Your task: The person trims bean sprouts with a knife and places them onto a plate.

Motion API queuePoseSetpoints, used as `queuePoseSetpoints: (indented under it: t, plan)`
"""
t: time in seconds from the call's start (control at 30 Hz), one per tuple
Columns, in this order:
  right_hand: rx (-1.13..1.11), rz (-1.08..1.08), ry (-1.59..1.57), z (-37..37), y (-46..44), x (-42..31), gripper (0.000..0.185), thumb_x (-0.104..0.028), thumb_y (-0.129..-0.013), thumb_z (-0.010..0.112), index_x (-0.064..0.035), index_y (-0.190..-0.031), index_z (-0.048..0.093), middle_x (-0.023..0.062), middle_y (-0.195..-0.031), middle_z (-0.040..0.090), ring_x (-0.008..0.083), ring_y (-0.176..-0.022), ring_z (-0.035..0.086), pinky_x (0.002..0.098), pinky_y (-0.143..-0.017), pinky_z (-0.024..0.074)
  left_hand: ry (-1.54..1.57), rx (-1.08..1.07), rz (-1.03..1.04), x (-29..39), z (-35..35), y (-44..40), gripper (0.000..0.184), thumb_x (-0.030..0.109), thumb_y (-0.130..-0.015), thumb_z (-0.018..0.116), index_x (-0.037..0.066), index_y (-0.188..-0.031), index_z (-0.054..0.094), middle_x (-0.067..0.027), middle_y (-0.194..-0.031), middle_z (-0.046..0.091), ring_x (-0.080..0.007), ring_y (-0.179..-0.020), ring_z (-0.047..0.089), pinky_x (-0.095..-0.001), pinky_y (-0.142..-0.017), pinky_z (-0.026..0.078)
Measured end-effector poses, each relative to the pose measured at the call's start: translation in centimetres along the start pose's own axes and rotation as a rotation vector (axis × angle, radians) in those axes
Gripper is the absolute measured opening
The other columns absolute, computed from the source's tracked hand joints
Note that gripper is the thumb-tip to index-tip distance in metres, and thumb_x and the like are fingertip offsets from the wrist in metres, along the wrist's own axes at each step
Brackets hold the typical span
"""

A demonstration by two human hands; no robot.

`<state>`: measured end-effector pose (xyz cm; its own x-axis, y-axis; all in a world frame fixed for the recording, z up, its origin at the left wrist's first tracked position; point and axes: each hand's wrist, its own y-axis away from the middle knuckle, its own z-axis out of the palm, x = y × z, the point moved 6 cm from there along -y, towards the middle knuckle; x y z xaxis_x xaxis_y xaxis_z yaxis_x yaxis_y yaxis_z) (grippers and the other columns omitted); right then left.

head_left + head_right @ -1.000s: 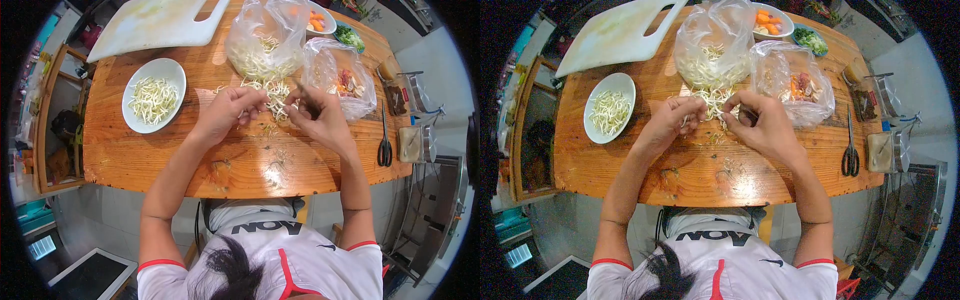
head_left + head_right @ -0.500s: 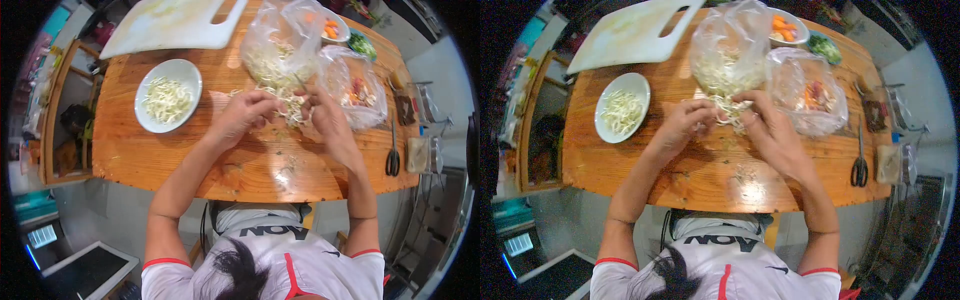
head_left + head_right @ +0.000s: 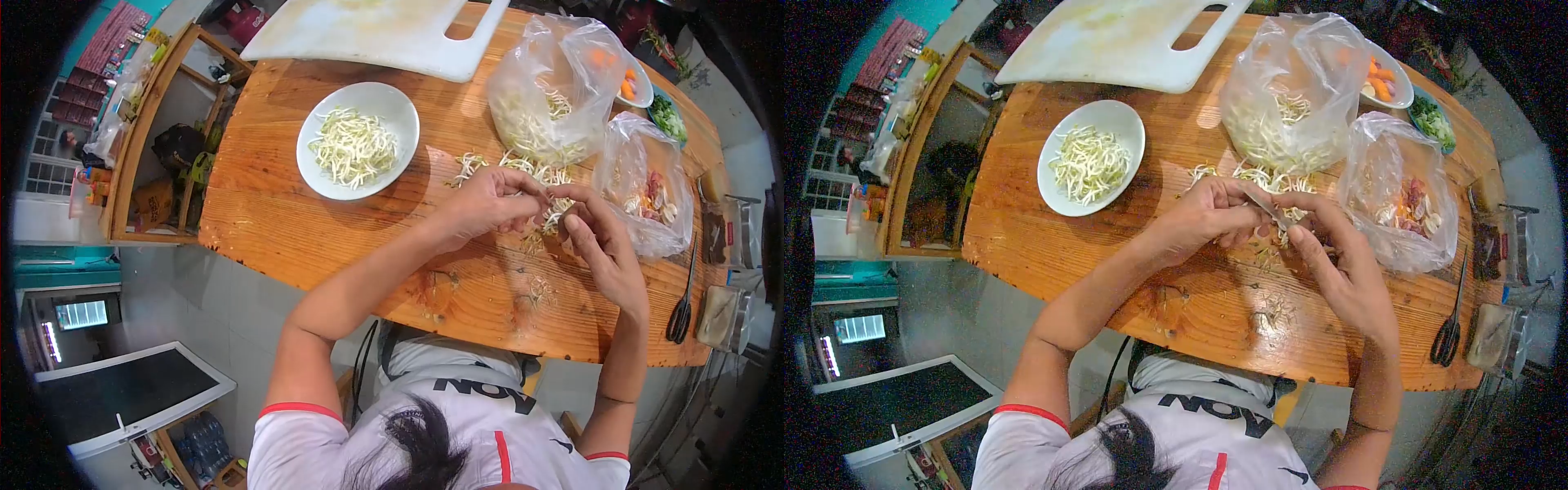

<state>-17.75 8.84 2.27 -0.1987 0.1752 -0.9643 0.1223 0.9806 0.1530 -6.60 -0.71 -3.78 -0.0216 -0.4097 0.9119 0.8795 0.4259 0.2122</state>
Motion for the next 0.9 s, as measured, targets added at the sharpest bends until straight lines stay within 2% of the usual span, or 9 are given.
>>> queuePoseSetpoints:
  t: [0.2, 0.23, 0.63, 0.7, 0.8, 0.9]
  plan:
    - [0.004, -0.008, 0.025, 0.1, -0.2, 0.0, 0.026, -0.014, -0.095, 0.050, -0.0048, -0.119, 0.055, -0.0021, -0.077, 0.048, 0.0059, -0.070, 0.043, 0.0211, -0.062, 0.0364, -0.055, 0.032, -0.009, 0.1, -0.1, 0.0, 0.019, 0.013, -0.084, 0.064, 0.003, -0.100, 0.066, -0.0031, -0.079, 0.067, -0.0047, -0.060, 0.055, -0.0185, -0.051, 0.041]
    - [-0.006, 0.048, 0.011, 0.3, -0.1, -0.2, 0.026, -0.015, -0.095, 0.051, -0.0048, -0.118, 0.056, -0.0022, -0.076, 0.048, 0.0061, -0.070, 0.043, 0.0213, -0.062, 0.0355, -0.039, 0.021, -0.009, 0.1, -0.1, 0.0, 0.019, 0.012, -0.083, 0.064, 0.003, -0.099, 0.066, -0.0031, -0.079, 0.067, -0.0049, -0.060, 0.055, -0.0185, -0.051, 0.042]
    - [0.003, -0.067, 0.093, -0.1, -0.1, 0.5, 0.026, -0.018, -0.096, 0.052, -0.0047, -0.118, 0.055, -0.0030, -0.075, 0.048, 0.0056, -0.067, 0.042, 0.0212, -0.059, 0.0344, 0.054, -0.040, -0.031, -0.3, 0.1, 0.0, 0.020, 0.012, -0.080, 0.065, 0.001, -0.096, 0.068, -0.0033, -0.078, 0.066, -0.0062, -0.063, 0.055, -0.0198, -0.052, 0.041]
    - [0.010, -0.068, 0.099, -0.3, -0.1, 0.8, 0.025, -0.018, -0.096, 0.051, -0.0049, -0.117, 0.055, -0.0027, -0.075, 0.048, 0.0052, -0.066, 0.042, 0.0210, -0.057, 0.0344, 0.009, -0.009, -0.027, -0.3, 0.0, 0.1, 0.020, 0.014, -0.081, 0.066, 0.002, -0.097, 0.067, -0.0027, -0.081, 0.065, -0.0055, -0.063, 0.054, -0.0198, -0.052, 0.040]
    - [0.006, -0.059, 0.079, -0.3, -0.1, 1.3, 0.023, -0.019, -0.097, 0.051, -0.0054, -0.115, 0.055, -0.0019, -0.074, 0.048, 0.0050, -0.064, 0.042, 0.0208, -0.056, 0.0344, -0.039, -0.010, -0.038, -0.1, 0.4, 0.3, 0.021, 0.020, -0.083, 0.068, 0.004, -0.096, 0.067, 0.0022, -0.074, 0.060, -0.0038, -0.061, 0.050, -0.0182, -0.051, 0.037]
    - [0.024, -0.099, 0.070, -0.5, -0.4, 1.5, 0.023, -0.021, -0.097, 0.052, -0.0054, -0.113, 0.056, -0.0015, -0.072, 0.048, 0.0056, -0.063, 0.042, 0.0213, -0.056, 0.0350, -0.089, 0.003, -0.089, 0.3, 0.6, 0.6, 0.021, 0.021, -0.084, 0.068, 0.004, -0.097, 0.066, 0.0019, -0.077, 0.060, -0.0029, -0.065, 0.051, -0.0177, -0.054, 0.037]
